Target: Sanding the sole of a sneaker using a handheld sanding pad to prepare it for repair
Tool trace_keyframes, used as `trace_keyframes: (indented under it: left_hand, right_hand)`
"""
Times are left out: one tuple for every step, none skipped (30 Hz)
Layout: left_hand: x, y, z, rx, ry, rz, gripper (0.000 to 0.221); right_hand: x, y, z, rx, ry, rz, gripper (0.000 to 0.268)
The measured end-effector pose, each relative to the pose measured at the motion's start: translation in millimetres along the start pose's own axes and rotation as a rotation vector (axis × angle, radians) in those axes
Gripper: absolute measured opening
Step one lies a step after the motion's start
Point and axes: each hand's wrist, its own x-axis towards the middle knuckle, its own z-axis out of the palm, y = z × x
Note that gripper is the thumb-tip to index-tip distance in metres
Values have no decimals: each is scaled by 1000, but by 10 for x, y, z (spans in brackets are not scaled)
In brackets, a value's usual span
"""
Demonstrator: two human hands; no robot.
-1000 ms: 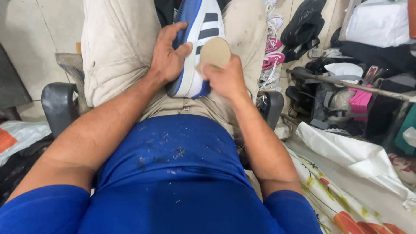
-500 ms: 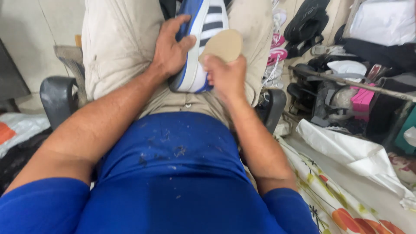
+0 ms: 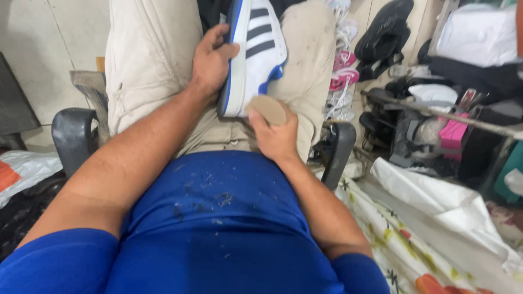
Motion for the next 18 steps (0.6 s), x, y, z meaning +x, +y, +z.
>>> trace_keyframes:
  left_hand:
    - [-23,-49,-44,-35,-47,26,56]
    - [56,-28,-51,-38,-39,33,56]
    - [68,-74,-37,4,-42,48,54]
    - [75,-124,-21,46,-46,63,52]
    - [26,-98,-25,45,-39,52,52]
    - [-30,-59,-30,80,-42,0,57]
    - [19,71,1,120,-60,-27,62]
    - [-26,76,-36,123,-66,-13,62]
    - [-7,122,-45,58,-67,-50,66]
    - [14,165,-56,-7,-70,-88,70]
    - [6,166,-53,-14,-66,-85,70]
    - [-2,163,-55,-124,-113,-89,66]
    - [16,188,-101,-232,-157,-84,61]
    - [-41,215,-143,-240,-150,-73,61]
    - [-45,283,-143,-550,-374,-50,67]
    - [-48,349,-130,-856,-604,-34,73]
    - [196,47,-122,-850,-615,-30,73]
    - [448,-260,-114,-941,-584,31,61]
  right_hand:
    - [-94,24,-58,-74,-88,199,35]
    - [1,-51,-52,-73,-94,190,35]
    - [1,-106,-69,1,-3,242,31]
    - [0,-157,-90,73,89,292,30]
    - [-34,-105,-43,68,80,300,30]
    - [-73,-68,0,39,9,197,31]
    - [-19,-52,63,20,-42,77,34]
    - [-115,-7,-13,26,-32,66,34]
    - [-140,36,-86,12,-199,4,32]
    - [-166,85,-155,-8,-366,-59,30]
    - [-165,14,-301,-14,-372,-64,30]
    - [-167,-56,-441,-86,-297,-135,26]
    - [-145,-138,-536,-155,-223,-216,23]
    - [-175,-199,-579,-156,-230,-230,23]
    - [-179,-252,-620,-110,-246,-465,30]
    - [-179,-299,-671,-65,-262,-699,40]
    - [-192,-412,-587,-66,-251,-705,40]
    - [-206,-518,-500,-48,-249,-732,34]
